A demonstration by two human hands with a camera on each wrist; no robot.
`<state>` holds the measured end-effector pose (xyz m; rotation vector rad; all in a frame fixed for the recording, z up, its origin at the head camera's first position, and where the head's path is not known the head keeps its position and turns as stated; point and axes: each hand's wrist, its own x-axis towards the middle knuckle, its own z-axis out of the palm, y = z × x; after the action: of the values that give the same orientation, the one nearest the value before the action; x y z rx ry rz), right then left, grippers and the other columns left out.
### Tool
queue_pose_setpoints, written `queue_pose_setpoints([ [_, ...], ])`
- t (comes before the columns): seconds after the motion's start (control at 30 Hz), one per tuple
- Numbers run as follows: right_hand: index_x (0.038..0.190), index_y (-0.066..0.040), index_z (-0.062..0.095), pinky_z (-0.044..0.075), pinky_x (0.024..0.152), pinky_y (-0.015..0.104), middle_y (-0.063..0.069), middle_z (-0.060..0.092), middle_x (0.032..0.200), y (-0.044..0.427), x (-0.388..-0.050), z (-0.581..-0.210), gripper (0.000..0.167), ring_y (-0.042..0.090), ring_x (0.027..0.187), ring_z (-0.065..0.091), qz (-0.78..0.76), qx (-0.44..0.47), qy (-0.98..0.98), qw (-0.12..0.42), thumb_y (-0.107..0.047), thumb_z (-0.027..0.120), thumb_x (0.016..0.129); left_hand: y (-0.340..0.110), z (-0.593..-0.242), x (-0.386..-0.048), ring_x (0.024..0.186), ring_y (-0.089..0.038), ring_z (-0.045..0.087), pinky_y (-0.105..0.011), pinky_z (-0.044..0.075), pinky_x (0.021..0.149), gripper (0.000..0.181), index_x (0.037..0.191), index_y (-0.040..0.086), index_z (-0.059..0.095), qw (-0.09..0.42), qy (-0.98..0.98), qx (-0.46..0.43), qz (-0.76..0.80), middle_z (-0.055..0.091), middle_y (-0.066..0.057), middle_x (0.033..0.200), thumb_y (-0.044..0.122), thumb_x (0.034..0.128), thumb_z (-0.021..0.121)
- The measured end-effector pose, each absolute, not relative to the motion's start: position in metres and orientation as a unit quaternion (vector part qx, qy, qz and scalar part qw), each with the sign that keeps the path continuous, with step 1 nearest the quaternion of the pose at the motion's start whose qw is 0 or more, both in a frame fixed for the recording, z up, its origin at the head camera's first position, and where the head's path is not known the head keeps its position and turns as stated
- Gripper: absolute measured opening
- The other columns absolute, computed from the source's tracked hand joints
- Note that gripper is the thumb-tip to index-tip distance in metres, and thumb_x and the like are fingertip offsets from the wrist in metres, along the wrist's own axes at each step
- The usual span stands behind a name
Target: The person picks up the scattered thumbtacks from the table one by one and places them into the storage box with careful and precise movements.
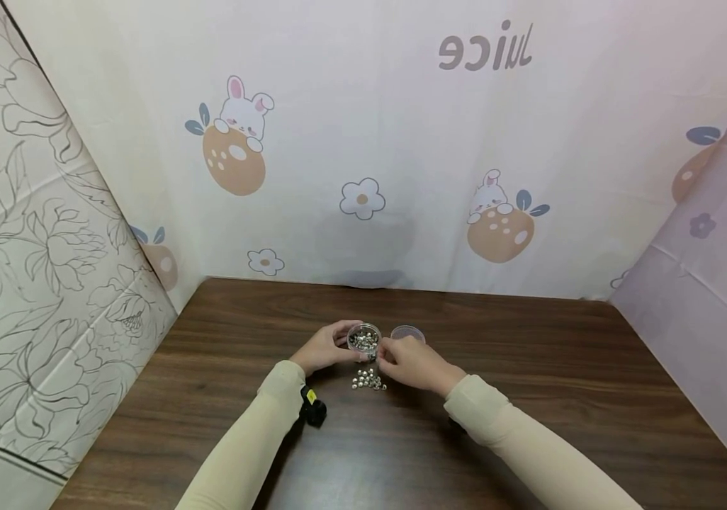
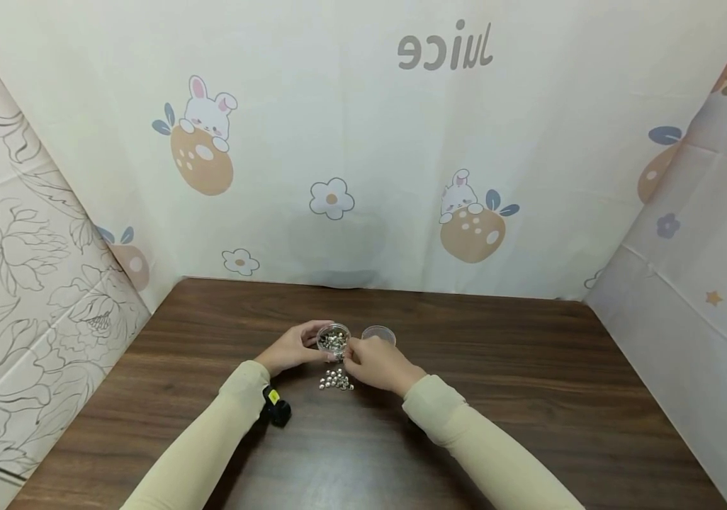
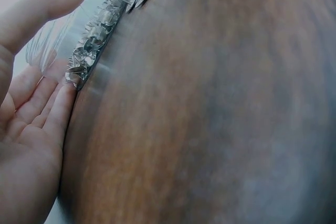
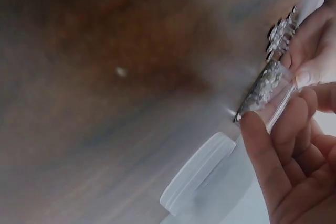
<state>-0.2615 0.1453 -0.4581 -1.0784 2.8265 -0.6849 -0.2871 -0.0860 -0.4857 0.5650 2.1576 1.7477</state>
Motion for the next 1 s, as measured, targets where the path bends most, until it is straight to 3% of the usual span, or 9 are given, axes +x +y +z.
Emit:
queue_pose_setpoints([
  [0.23,0.088,-0.014,0.063,0.041,0.049,0.020,-0.014,0.049,0.059,0.148,-0.252,-0.460,0.010,-0.001,0.049,0.041,-0.220,-0.375,0.899,0.050,-0.008,0.062,0.097,-0.087,-0.486,-0.288,0.130,-0.033,0.051,-0.048,0.039,0.111,0.071,0.146,0.003,0.049,0.152,0.751,0.200,0.610,0.054,-0.020,0.139,0.010,0.0847,0.083],
  [0.5,0.087,-0.016,0.063,0.044,0.051,0.021,-0.013,0.053,0.066,0.152,-0.247,-0.459,0.011,0.000,0.054,0.046,-0.217,-0.375,0.895,0.101,-0.010,0.067,0.095,-0.087,-0.485,-0.288,0.130,-0.032,0.051,-0.049,0.038,0.112,0.071,0.147,0.005,0.049,0.152,0.755,0.200,0.605,0.055,-0.019,0.139,0.011,0.0844,0.083],
  [1.0,0.079,-0.020,0.062,0.043,0.050,0.022,-0.013,0.053,0.065,0.150,-0.248,-0.460,0.018,0.000,0.055,0.046,-0.192,-0.369,0.905,0.092,-0.014,0.072,0.093,-0.087,-0.487,-0.290,0.131,-0.032,0.050,-0.047,0.037,0.113,0.072,0.147,0.005,0.049,0.151,0.756,0.204,0.603,0.055,-0.019,0.139,0.012,0.0845,0.083],
])
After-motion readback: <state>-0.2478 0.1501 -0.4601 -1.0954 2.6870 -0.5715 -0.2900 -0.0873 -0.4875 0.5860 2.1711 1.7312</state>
